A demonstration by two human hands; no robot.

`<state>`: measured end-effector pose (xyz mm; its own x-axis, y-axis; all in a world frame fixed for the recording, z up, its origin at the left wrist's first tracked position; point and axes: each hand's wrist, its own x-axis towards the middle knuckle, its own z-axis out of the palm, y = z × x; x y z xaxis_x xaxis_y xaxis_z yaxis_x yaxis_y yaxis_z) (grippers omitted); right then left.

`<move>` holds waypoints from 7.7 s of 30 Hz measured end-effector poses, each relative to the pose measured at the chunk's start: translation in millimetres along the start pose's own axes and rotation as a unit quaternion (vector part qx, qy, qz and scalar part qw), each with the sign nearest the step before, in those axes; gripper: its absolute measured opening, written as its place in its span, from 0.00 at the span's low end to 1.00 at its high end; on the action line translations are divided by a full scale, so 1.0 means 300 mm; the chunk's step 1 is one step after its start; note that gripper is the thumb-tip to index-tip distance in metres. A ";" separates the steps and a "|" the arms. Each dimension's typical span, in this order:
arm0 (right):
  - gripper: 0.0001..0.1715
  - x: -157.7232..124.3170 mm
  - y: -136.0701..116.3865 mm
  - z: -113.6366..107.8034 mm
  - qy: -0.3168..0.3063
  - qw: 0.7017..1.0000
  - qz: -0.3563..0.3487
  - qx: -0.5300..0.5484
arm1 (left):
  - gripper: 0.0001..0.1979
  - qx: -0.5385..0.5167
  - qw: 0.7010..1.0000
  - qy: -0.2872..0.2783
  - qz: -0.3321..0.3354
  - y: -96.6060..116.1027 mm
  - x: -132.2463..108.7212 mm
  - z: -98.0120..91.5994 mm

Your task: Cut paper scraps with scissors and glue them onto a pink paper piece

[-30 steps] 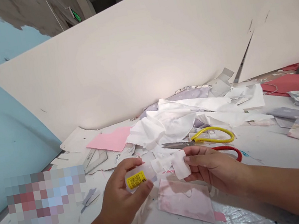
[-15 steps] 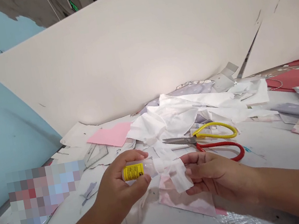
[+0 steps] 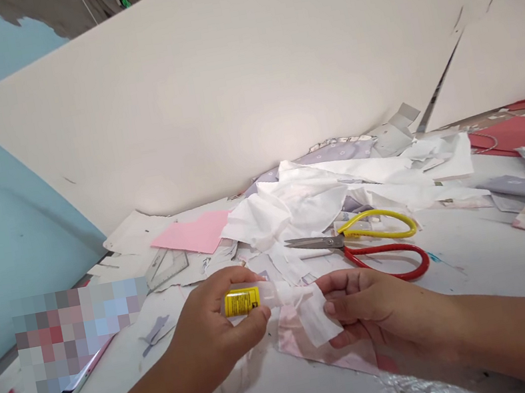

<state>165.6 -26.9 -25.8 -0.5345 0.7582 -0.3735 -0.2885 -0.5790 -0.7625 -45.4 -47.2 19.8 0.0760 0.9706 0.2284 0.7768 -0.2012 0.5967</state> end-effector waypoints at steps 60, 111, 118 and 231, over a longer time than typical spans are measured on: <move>0.16 0.002 -0.002 -0.017 -0.020 0.997 -0.038 0.057 | 0.21 -0.265 0.962 0.009 0.061 0.119 0.155 -0.122; 0.14 0.015 0.011 0.001 -0.032 0.999 0.007 0.042 | 0.15 -0.406 0.902 -0.141 0.041 0.098 0.268 0.094; 0.12 0.009 0.001 0.012 -0.027 0.999 0.007 0.037 | 0.15 -0.396 0.906 -0.144 0.032 0.101 0.263 0.090; 0.15 0.006 -0.006 0.012 -0.003 0.998 0.019 0.059 | 0.15 -0.419 0.896 -0.136 0.044 0.071 0.283 0.092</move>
<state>162.4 -25.6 -23.2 -0.5521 0.7328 -0.3977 -0.3593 -0.6396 -0.6796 -5.2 34.4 30.8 0.3520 0.9194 0.1756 0.0253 -0.1969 0.9801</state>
